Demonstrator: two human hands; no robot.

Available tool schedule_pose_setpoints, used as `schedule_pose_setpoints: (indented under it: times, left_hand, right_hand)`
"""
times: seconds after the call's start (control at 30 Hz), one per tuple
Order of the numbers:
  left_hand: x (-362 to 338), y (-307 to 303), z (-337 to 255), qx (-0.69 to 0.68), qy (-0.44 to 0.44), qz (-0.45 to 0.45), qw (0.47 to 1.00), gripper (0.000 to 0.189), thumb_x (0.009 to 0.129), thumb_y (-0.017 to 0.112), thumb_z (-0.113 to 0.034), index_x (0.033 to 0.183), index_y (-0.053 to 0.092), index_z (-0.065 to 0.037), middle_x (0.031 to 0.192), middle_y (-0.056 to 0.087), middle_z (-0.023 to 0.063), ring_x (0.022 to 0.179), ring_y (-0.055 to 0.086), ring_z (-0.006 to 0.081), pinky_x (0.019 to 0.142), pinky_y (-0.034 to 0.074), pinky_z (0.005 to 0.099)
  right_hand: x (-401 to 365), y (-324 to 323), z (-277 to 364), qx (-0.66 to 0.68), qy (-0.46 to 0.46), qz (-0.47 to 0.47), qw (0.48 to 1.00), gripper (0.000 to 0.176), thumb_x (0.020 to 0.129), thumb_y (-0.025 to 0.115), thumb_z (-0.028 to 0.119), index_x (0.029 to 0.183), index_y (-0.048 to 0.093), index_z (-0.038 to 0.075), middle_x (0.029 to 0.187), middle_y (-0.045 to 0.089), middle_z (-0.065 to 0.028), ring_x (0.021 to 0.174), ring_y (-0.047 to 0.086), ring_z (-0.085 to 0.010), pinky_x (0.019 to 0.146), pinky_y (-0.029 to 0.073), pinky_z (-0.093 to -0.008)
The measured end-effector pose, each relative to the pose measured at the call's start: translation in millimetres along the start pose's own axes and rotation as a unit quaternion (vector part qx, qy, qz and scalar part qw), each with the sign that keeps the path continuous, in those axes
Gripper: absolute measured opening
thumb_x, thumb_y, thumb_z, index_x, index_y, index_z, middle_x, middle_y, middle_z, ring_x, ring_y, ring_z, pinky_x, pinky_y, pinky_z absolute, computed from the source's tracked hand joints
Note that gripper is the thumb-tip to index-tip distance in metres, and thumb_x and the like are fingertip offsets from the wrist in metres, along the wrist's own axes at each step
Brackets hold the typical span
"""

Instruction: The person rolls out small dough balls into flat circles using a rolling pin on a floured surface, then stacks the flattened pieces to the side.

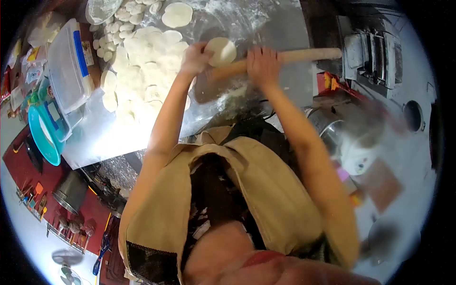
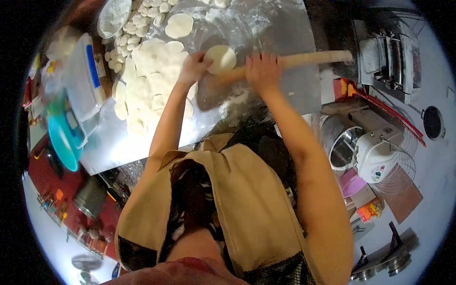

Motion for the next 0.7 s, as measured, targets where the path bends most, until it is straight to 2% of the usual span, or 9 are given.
schedule_pose_setpoints:
  times: [0.1,0.17,0.2,0.33,0.4,0.43,0.57,0.67,0.7]
  left_hand:
    - [20,13,-10,0.083,0.010,0.022,0.996,0.033,0.077,0.066,-0.030,0.095,0.068,-0.003,0.079,0.067,0.0155,0.071,0.065,0.0221,0.068,0.050,0.0343]
    - [36,0,-23,0.087,-0.013,0.084,0.993,0.032,0.075,0.068,-0.031,0.094,0.069,-0.005,0.080,0.067,0.0158,0.073,0.065,0.0237,0.069,0.050,0.0353]
    - [32,0,-17,0.103,0.014,0.058,0.993,0.030,0.075,0.068,-0.031,0.091,0.069,-0.005,0.079,0.067,0.0153,0.072,0.065,0.0263,0.070,0.050,0.0370]
    - [9,-14,1,0.093,0.032,-0.001,0.995,0.028,0.075,0.069,-0.026,0.095,0.068,-0.007,0.085,0.067,0.0138,0.082,0.063,0.0282,0.075,0.049,0.0369]
    - [3,-37,8,0.250,0.017,-0.297,0.921,0.029,0.075,0.068,-0.020,0.103,0.065,-0.010,0.095,0.062,0.0148,0.093,0.057,0.0300,0.081,0.045,0.0381]
    - [-3,-47,-29,0.280,-0.007,-0.357,0.891,0.033,0.074,0.069,-0.017,0.106,0.062,-0.012,0.102,0.055,0.0168,0.099,0.051,0.0319,0.084,0.043,0.0395]
    - [89,-16,-59,-0.003,0.151,-0.189,0.970,0.034,0.074,0.066,-0.019,0.105,0.060,-0.009,0.107,0.052,0.0197,0.096,0.052,0.0368,0.082,0.044,0.0455]
    - [133,29,-64,0.138,0.179,-0.276,0.934,0.028,0.074,0.065,-0.020,0.100,0.062,-0.007,0.098,0.056,0.0206,0.094,0.053,0.0376,0.082,0.044,0.0449]
    - [125,37,-65,0.138,0.171,-0.222,0.950,0.029,0.075,0.065,-0.021,0.099,0.063,-0.007,0.096,0.057,0.0216,0.096,0.053,0.0375,0.082,0.045,0.0443]
  right_hand:
    - [66,20,7,-0.023,-0.069,0.006,0.997,0.018,0.083,0.054,0.027,0.078,0.058,0.010,0.080,0.056,-0.0106,0.077,0.056,-0.0286,0.074,0.045,-0.0410]
    - [90,32,7,0.049,-0.028,-0.132,0.990,0.017,0.082,0.055,0.027,0.076,0.056,0.011,0.074,0.053,-0.0101,0.076,0.055,-0.0284,0.071,0.044,-0.0389]
    - [71,44,-1,0.029,-0.039,-0.035,0.998,0.018,0.083,0.055,0.029,0.082,0.059,0.011,0.076,0.056,-0.0104,0.080,0.056,-0.0301,0.074,0.043,-0.0413]
    - [-22,0,-20,0.109,-0.095,-0.024,0.989,0.027,0.081,0.056,0.033,0.096,0.059,0.011,0.095,0.058,-0.0086,0.094,0.053,-0.0310,0.085,0.035,-0.0487]
    - [-30,-15,-34,0.118,-0.092,-0.019,0.989,0.027,0.078,0.056,0.031,0.095,0.057,0.011,0.097,0.056,-0.0076,0.096,0.050,-0.0294,0.088,0.032,-0.0476]
    - [-30,-15,-41,0.118,-0.088,-0.020,0.989,0.027,0.078,0.056,0.031,0.095,0.057,0.011,0.097,0.056,-0.0076,0.096,0.050,-0.0294,0.088,0.032,-0.0476]
    - [-21,-8,-57,0.064,-0.002,-0.051,0.997,0.025,0.076,0.056,0.029,0.091,0.058,0.010,0.094,0.056,-0.0094,0.094,0.050,-0.0295,0.087,0.032,-0.0451]
    - [-13,-8,-53,0.049,0.025,-0.037,0.998,0.023,0.076,0.056,0.028,0.088,0.058,0.009,0.092,0.056,-0.0104,0.091,0.050,-0.0300,0.084,0.033,-0.0449]
    - [-12,-9,-52,0.060,0.033,-0.032,0.997,0.023,0.076,0.056,0.029,0.087,0.058,0.009,0.091,0.056,-0.0107,0.090,0.050,-0.0303,0.083,0.033,-0.0450]
Point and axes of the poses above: each hand's wrist, its own x-axis towards the middle knuckle, its own y-axis out of the palm, z = x × y, the point moved 2 cm from there along x, towards the middle knuckle
